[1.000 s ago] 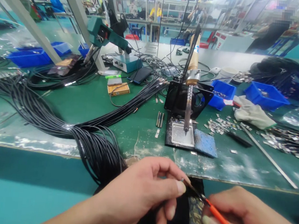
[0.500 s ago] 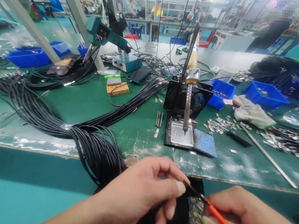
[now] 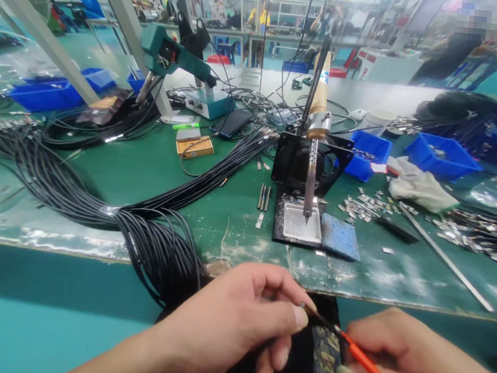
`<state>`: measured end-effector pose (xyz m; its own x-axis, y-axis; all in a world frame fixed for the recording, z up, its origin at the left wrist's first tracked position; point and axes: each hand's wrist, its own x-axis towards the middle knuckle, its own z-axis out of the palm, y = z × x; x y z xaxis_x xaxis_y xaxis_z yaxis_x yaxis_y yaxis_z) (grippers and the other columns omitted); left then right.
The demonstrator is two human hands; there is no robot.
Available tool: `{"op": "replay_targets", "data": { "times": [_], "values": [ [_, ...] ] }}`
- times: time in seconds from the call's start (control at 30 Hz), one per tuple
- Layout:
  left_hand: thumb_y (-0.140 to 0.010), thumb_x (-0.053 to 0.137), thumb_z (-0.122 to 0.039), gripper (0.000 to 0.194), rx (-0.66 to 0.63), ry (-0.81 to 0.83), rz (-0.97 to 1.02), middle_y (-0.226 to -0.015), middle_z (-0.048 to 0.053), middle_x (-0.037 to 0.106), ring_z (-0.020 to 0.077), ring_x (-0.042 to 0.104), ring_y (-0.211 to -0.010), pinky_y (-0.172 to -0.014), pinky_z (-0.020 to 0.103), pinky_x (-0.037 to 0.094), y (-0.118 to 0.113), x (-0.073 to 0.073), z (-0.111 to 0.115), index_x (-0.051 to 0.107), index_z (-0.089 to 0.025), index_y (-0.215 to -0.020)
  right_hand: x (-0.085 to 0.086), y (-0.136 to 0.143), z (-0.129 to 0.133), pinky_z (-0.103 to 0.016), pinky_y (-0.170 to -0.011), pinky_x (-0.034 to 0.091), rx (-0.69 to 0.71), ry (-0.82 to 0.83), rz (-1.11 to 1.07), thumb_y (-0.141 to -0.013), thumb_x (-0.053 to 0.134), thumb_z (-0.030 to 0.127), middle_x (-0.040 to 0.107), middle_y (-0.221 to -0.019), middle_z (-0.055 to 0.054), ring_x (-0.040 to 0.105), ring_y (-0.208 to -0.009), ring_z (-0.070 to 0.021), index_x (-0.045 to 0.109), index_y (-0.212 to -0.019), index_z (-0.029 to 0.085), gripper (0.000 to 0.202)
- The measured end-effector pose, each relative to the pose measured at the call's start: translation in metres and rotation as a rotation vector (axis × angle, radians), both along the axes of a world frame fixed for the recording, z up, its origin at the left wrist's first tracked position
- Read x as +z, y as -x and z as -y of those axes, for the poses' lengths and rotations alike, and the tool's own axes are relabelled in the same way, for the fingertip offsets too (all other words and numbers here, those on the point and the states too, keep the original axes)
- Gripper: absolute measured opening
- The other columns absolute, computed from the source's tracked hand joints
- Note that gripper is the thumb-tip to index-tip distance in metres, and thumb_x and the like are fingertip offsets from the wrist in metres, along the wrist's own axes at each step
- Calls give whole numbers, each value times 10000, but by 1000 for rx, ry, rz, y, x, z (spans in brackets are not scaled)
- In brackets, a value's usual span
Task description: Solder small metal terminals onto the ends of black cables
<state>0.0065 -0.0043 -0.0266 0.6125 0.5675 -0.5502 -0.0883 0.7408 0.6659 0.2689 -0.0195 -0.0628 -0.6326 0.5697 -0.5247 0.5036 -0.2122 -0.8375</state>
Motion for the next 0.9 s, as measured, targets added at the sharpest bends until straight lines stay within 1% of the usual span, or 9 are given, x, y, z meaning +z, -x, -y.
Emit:
{"op": "replay_targets", "data": {
  "times": [0.1,0.2,0.33,0.4,0.63,0.83,0.9],
  "values": [
    [-907,628,-220,74,-7,-11,4,-561,-43,606,41,460,-271,-295,121,447,0,-1,0,624,-173,-964,-3,-2,0,-198,-471,312,33,41,42,-937,627,621,491,-654,35,394,-578,-93,604,-746,191,472],
    [-926,631,-218,105,11,-11,22,-572,-45,608,35,469,-283,-314,111,441,1,-3,1,622,-173,-1020,-5,-4,0,-206,-485,328,23,-8,41,-936,621,624,498,-694,22,410,-614,-110,608,-775,196,458],
    [-955,646,-233,171,53,-57,53,-621,-27,650,47,533,-333,-359,114,467,4,-7,3,594,-194,-1113,-7,-9,2,-217,-512,370,-3,-51,22,-952,585,623,500,-716,8,432,-641,-127,621,-798,199,452],
    [-963,650,-235,180,78,-79,75,-629,-18,666,61,567,-370,-384,120,480,5,-9,4,578,-208,-1125,-7,-12,3,-218,-512,375,-8,-61,1,-954,565,631,497,-725,4,434,-644,-129,617,-796,200,462],
    [-963,657,-242,121,98,-77,90,-568,-7,676,73,573,-358,-386,135,489,6,-13,5,600,-192,-1058,-8,-14,5,-215,-512,375,11,-85,17,-959,569,608,491,-735,5,436,-639,-126,609,-793,202,440],
    [-942,681,-245,127,114,-58,111,-556,18,696,85,587,-364,-383,149,509,4,-12,6,572,-186,-965,-7,-14,6,-207,-490,354,18,-83,10,-960,583,584,483,-713,14,423,-618,-118,607,-792,205,415],
    [-939,685,-243,133,119,-54,111,-555,9,691,84,583,-362,-381,146,505,4,-13,6,569,-190,-974,-6,-13,7,-208,-497,362,14,-98,25,-960,595,566,486,-701,19,430,-613,-116,591,-774,206,405]
  ]
}}
